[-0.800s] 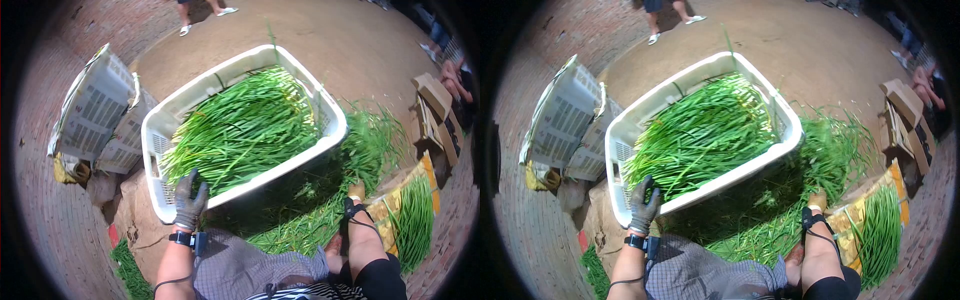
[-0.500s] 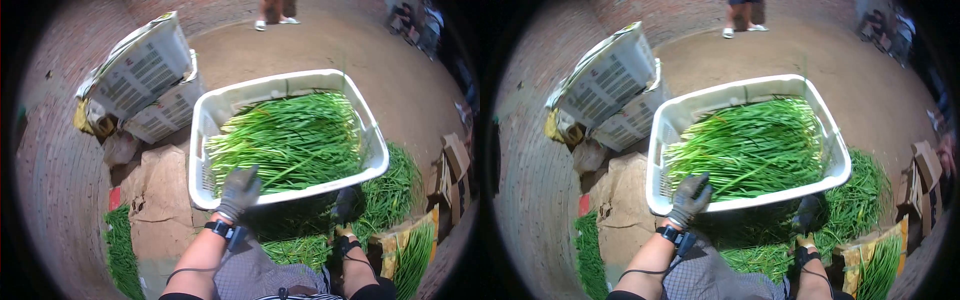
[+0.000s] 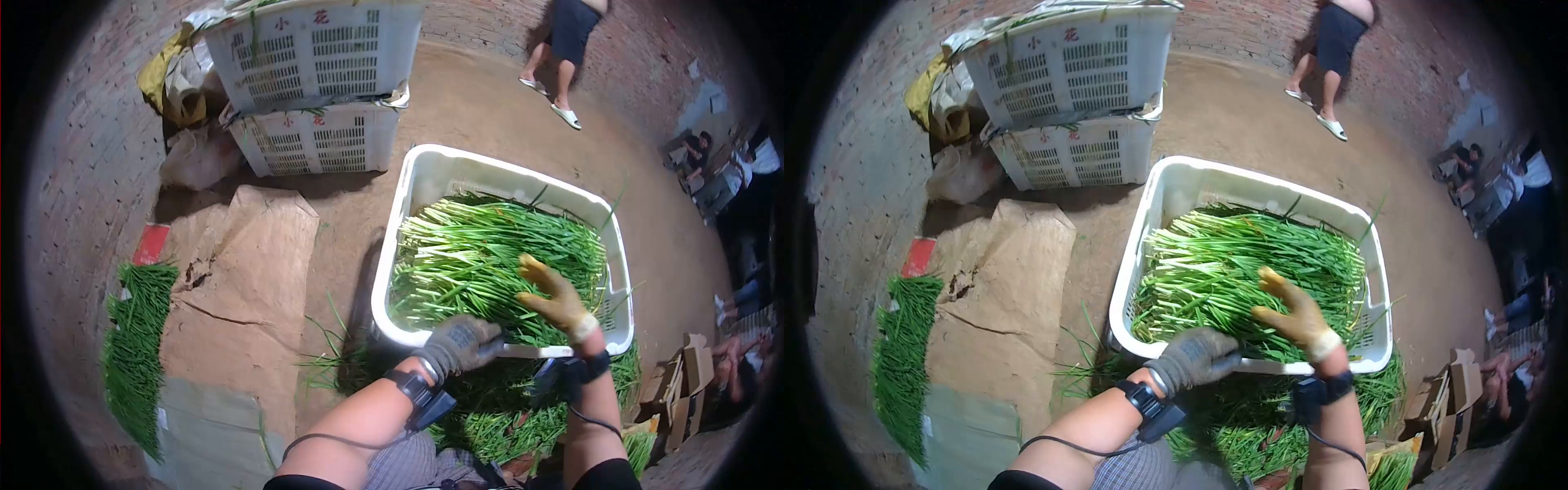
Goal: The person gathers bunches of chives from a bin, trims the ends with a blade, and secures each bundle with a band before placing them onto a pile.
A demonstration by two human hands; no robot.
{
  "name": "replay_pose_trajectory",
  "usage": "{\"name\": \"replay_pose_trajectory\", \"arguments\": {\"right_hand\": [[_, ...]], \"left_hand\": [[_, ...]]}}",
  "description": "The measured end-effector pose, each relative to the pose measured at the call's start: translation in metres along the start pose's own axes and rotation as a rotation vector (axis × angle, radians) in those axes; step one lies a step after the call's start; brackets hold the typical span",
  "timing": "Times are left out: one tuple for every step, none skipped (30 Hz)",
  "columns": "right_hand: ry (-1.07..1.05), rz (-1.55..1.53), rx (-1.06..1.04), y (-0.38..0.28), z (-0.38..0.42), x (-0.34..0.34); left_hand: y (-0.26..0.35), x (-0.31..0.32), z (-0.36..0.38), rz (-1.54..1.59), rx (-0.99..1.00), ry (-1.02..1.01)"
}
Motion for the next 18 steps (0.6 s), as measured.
{"name": "replay_pose_trajectory", "arguments": {"right_hand": [[-0.054,0.281,-0.010,-0.004,-0.021,0.020],[-0.163,0.537,-0.068,-0.014,-0.041,0.048],[-0.246,0.647,-0.060,-0.002,-0.059,0.069],[-0.315,0.830,-0.093,0.008,-0.074,0.090],[-0.347,0.947,-0.049,0.023,-0.086,0.104],[-0.359,1.013,-0.040,0.031,-0.096,0.116],[-0.370,1.076,-0.031,0.036,-0.103,0.124],[-0.372,1.075,-0.007,0.040,-0.111,0.126],[-0.372,1.073,0.014,0.044,-0.120,0.128],[-0.370,1.071,0.033,0.045,-0.125,0.130],[-0.411,1.062,0.118,0.051,-0.126,0.132],[-0.450,1.052,0.204,0.055,-0.125,0.133],[-0.487,1.040,0.290,0.058,-0.124,0.135],[-0.486,1.069,0.238,0.053,-0.117,0.140],[-0.501,1.086,0.275,0.050,-0.109,0.145],[-0.544,1.153,0.284,0.047,-0.101,0.149],[-0.587,1.218,0.294,0.045,-0.093,0.153],[-0.573,1.288,0.303,0.042,-0.087,0.155]], "left_hand": [[-0.003,0.006,0.007,0.007,0.055,0.075],[-0.006,0.003,0.013,0.041,0.023,0.027],[-0.008,0.000,0.017,0.075,-0.004,-0.020],[-0.010,0.002,0.018,0.066,0.028,-0.029],[-0.012,0.005,0.017,0.055,0.060,-0.037],[-0.012,0.008,0.017,0.043,0.091,-0.045],[-0.016,0.015,0.017,0.107,0.054,-0.068],[-0.021,0.025,0.018,0.166,0.018,-0.092],[-0.023,0.026,0.018,0.222,-0.018,-0.117],[-0.022,0.019,0.020,0.247,-0.010,-0.031],[-0.022,0.016,0.020,0.275,-0.020,-0.012],[-0.021,0.011,0.021,0.303,-0.030,0.006],[-0.020,0.005,0.022,0.331,-0.038,0.023],[-0.019,0.001,0.024,0.280,-0.019,-0.019],[-0.019,0.003,0.023,0.239,-0.013,-0.058],[-0.018,0.005,0.021,0.196,-0.005,-0.098],[-0.016,0.007,0.020,0.153,0.005,-0.140],[-0.017,0.010,0.022,0.021,0.077,-0.107]]}}
Point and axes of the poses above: each hand's wrist, its own z-axis away from the middle knuckle, its own x-axis out of the palm, y = z × x, the point moved 7 cm from there along -z, towards the middle knuckle, and after that the axes turned 15 degrees about -z, right-handed, at the moved point
